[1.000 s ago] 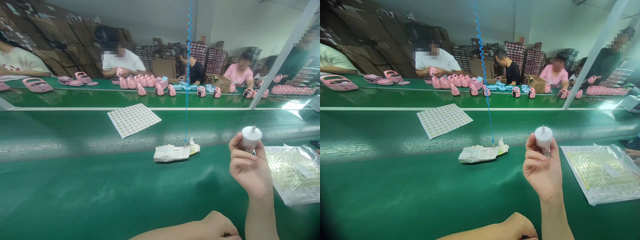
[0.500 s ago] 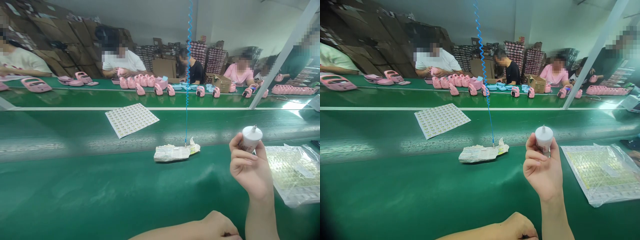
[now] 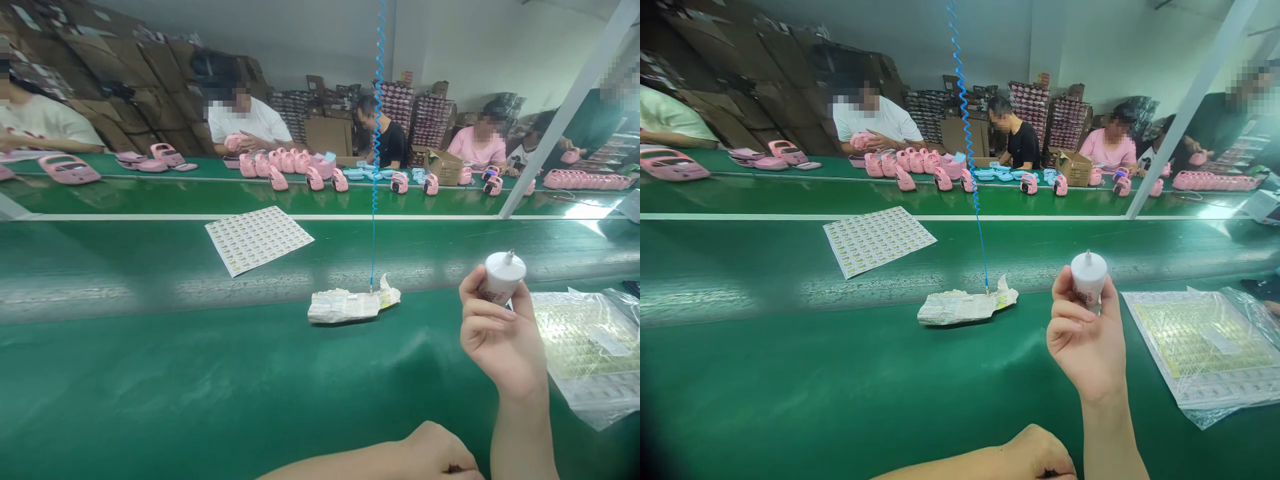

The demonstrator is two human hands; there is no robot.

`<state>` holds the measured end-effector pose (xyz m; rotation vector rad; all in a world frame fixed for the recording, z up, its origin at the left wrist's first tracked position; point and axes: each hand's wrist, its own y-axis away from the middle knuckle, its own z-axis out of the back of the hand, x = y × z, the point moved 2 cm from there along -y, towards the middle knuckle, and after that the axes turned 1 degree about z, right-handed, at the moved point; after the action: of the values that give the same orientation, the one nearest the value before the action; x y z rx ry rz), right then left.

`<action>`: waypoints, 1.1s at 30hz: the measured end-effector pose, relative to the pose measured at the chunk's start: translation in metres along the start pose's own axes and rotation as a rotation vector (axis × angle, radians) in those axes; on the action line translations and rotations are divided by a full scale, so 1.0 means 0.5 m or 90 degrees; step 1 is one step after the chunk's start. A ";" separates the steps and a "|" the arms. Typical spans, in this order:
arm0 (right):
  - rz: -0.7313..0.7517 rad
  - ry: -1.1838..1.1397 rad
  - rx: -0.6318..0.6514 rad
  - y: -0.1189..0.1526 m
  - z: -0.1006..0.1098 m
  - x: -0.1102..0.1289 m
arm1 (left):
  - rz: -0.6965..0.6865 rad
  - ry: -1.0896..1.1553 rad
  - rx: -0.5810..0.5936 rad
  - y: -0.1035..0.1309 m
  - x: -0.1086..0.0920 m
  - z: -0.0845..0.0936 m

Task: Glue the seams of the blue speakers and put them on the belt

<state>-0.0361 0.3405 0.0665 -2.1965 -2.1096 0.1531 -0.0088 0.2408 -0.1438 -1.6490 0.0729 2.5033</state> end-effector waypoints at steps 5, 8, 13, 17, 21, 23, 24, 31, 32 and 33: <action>-0.005 -0.003 0.005 0.001 0.000 0.001 | 0.002 0.001 0.001 0.000 -0.001 0.000; -0.007 -0.001 0.006 0.001 0.000 0.003 | -0.001 0.003 0.001 0.001 -0.001 0.000; 0.000 0.002 0.005 -0.001 0.001 0.004 | 0.001 0.002 -0.002 0.002 -0.002 0.001; 0.001 0.005 -0.001 -0.002 0.000 0.003 | 0.002 0.001 0.004 0.002 -0.004 0.002; 0.016 0.000 -0.011 -0.002 0.000 0.002 | 0.010 -0.002 0.005 0.000 -0.004 0.002; 0.016 0.000 -0.013 -0.002 0.000 0.001 | 0.011 -0.003 0.006 0.000 -0.004 0.002; 0.014 0.001 -0.014 -0.002 0.000 0.001 | 0.011 -0.004 0.008 0.000 -0.004 0.002; 0.008 0.010 -0.006 0.000 0.000 0.001 | 0.008 -0.005 0.013 0.002 -0.001 0.001; 0.008 0.011 -0.006 0.000 0.000 0.001 | 0.007 -0.005 0.013 0.002 0.000 0.001; 0.008 0.012 -0.006 0.000 0.000 0.001 | 0.007 -0.005 0.012 0.002 0.000 0.001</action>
<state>-0.0363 0.3412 0.0668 -2.2091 -2.0913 0.1230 -0.0095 0.2397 -0.1438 -1.6359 0.1047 2.5099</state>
